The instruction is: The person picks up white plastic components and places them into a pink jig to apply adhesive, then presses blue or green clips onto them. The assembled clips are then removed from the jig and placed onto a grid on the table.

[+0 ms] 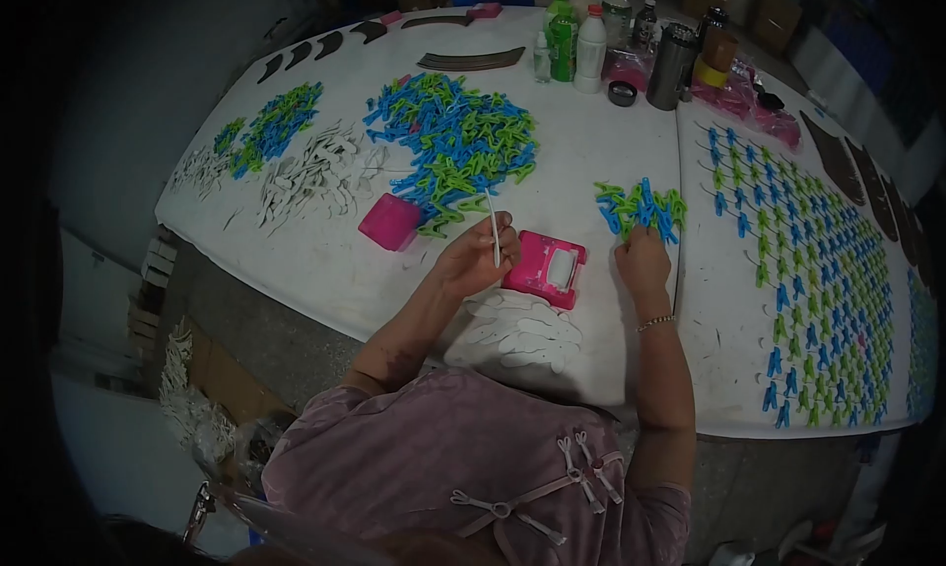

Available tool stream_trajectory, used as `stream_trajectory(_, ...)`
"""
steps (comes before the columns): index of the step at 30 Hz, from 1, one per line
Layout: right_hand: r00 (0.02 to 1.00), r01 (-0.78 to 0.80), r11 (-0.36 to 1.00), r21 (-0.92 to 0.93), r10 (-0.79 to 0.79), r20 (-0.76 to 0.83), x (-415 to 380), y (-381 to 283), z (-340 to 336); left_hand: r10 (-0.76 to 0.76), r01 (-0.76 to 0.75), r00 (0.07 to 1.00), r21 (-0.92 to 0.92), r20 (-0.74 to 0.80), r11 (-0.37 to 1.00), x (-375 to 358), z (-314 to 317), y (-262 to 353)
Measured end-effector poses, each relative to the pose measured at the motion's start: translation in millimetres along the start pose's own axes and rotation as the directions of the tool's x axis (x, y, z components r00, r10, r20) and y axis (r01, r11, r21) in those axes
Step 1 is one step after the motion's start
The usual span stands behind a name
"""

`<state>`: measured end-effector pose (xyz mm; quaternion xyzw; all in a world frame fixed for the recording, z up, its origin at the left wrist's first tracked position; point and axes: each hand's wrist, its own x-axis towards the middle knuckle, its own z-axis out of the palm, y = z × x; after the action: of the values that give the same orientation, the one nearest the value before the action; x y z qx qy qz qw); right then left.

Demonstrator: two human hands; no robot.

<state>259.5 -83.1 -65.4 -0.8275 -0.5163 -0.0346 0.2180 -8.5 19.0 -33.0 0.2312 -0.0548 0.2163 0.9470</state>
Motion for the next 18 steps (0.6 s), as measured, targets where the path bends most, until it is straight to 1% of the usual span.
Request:
stream_trajectory(1,1.000,-0.005,0.999,0.050,0.006,-0.022,-0.6,-4.3,-4.6,0.001,-0.001,1.000,0.002,0.000,1.000,-0.4,1.2,0.3)
stream_trajectory(2,1.000,-0.009,0.999,0.048,0.010,-0.022,-0.9,-8.3,-5.9,-0.003,0.003,1.000,0.009,-0.004,1.000,-0.4,2.3,-0.3)
stream_trajectory(4,0.993,0.099,0.993,0.060,-0.095,-0.065,0.9,-12.7,-8.9,-0.022,0.022,1.000,0.009,-0.001,1.000,0.9,4.5,-3.2)
stream_trajectory(6,0.995,0.086,0.994,0.062,-0.083,-0.052,7.3,-2.4,6.2,-0.008,0.010,0.999,0.081,-0.034,0.997,0.4,6.8,-3.6)
stream_trajectory(7,0.996,0.087,0.994,0.071,-0.084,-0.039,9.3,0.3,9.2,-0.016,0.018,0.999,0.076,-0.028,0.997,0.4,7.7,-4.0)
stream_trajectory(8,0.996,0.080,0.995,0.066,-0.078,-0.040,9.7,4.9,10.3,-0.009,0.013,0.999,0.109,-0.035,0.994,0.0,8.4,-3.8)
stream_trajectory(9,0.997,0.074,0.996,0.042,-0.075,0.037,9.4,5.5,8.3,0.000,0.006,0.999,0.143,-0.044,0.990,-0.6,9.4,-3.6)
stream_trajectory(10,0.991,0.069,0.997,0.018,-0.071,0.114,9.0,5.6,6.8,-0.005,0.010,0.999,0.140,-0.041,0.990,-1.1,10.8,-3.3)
stream_trajectory(11,0.991,0.065,0.998,0.015,-0.066,0.114,8.3,5.1,5.7,0.009,0.008,0.996,0.206,-0.085,0.979,-1.7,12.9,-3.1)
stream_trajectory(12,0.996,0.023,0.998,0.057,-0.028,0.080,7.0,-0.8,-0.1,0.026,0.010,0.991,0.271,-0.128,0.962,-1.6,15.0,-3.5)
stream_trajectory(13,0.999,-0.017,0.995,0.100,0.013,0.047,5.8,-4.7,-3.0,0.022,0.013,0.992,0.268,-0.127,0.963,-1.0,17.0,-4.7)
stream_trajectory(15,0.999,-0.013,0.997,0.074,0.010,0.047,9.6,-6.5,-0.5,0.042,0.020,0.983,0.332,-0.177,0.943,0.5,23.4,-6.8)
stream_trajectory(16,0.999,-0.005,0.999,0.051,0.002,0.045,10.7,-6.5,1.1,0.041,0.020,0.983,0.331,-0.177,0.943,0.7,28.9,-8.8)
stream_trajectory(18,0.997,0.019,0.999,0.042,-0.022,0.071,12.9,-4.0,1.4,0.089,0.028,0.958,0.399,-0.272,0.916,1.7,39.8,-12.1)
